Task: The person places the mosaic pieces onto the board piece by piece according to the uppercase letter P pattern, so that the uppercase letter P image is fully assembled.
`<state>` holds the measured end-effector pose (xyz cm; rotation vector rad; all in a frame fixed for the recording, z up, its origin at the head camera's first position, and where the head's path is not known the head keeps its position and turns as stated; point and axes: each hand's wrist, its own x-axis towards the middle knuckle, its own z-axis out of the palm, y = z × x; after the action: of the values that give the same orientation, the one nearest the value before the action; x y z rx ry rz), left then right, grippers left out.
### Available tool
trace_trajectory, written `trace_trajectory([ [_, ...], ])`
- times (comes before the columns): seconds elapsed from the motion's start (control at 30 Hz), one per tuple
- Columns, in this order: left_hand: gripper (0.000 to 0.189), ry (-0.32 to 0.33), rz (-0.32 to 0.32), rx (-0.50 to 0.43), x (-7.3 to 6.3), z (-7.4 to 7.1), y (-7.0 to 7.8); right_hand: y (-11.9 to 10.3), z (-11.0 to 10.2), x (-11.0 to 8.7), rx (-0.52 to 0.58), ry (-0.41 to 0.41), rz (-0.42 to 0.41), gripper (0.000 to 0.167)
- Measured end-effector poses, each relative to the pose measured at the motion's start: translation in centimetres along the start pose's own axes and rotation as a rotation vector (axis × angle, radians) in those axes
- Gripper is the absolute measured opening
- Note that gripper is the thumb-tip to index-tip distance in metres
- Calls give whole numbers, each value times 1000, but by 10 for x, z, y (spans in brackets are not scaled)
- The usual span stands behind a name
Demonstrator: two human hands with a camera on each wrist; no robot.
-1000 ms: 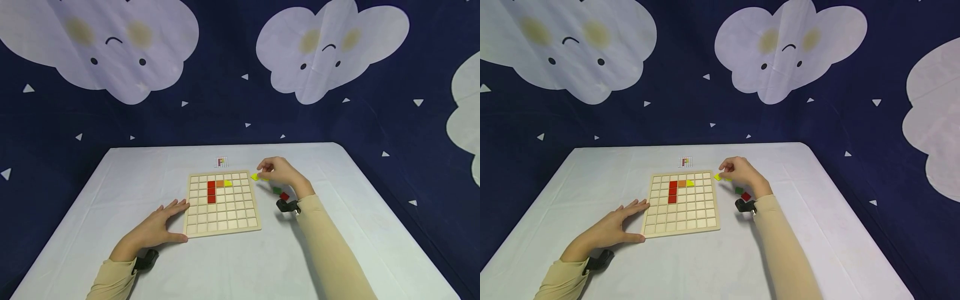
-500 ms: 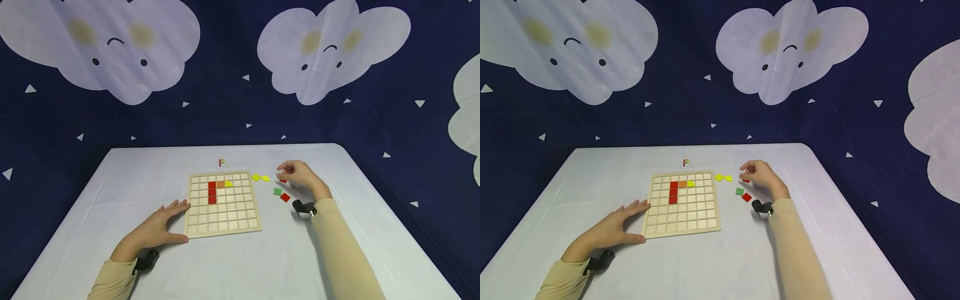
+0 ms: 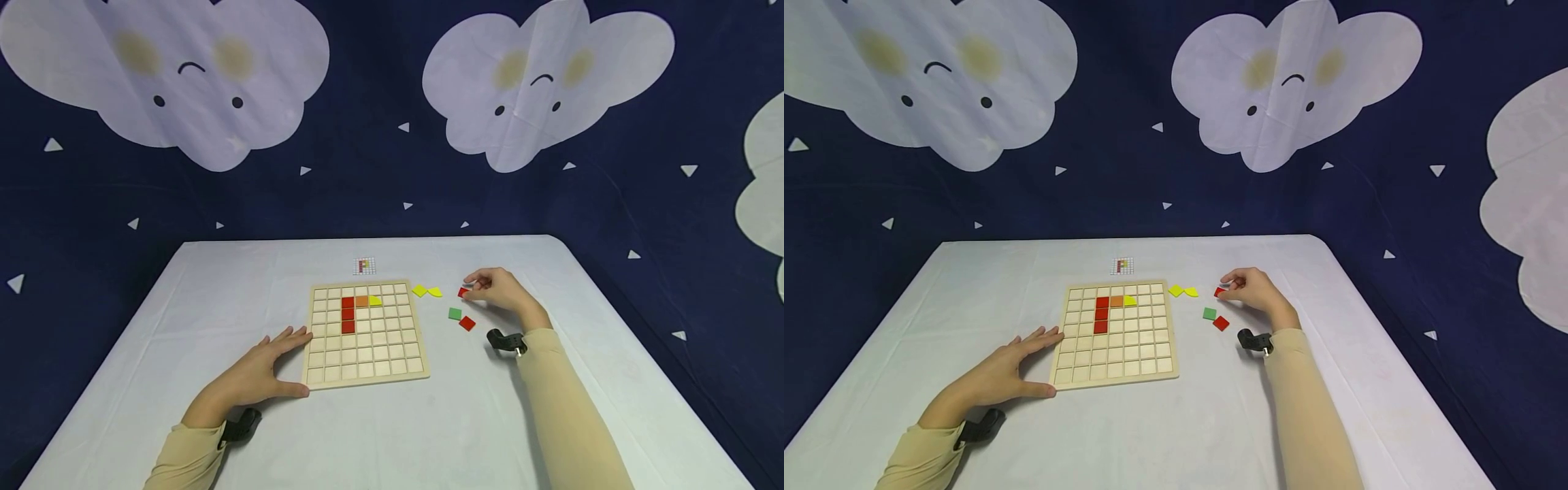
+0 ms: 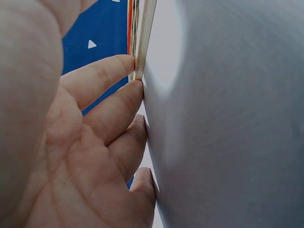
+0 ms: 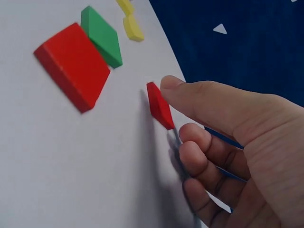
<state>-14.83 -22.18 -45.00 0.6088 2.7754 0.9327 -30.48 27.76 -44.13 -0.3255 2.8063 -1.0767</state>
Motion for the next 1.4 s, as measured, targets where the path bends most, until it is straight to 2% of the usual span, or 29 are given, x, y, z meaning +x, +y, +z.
trace_trajectory([
  [0.3,101,-5,-20,4,1,0,-3,4,0,-2,39,-33,68,35],
  [0.7,101,-6,-6,12,1,0,-1,10,2,3,45,-45,92,32],
  [0.93,101,-9,-7,0,-1,0,-1,10,3,1,56,-60,95,35],
  [1.4,100,-9,-8,0,-1,0,0,1,5,-3,29,4,104,31],
])
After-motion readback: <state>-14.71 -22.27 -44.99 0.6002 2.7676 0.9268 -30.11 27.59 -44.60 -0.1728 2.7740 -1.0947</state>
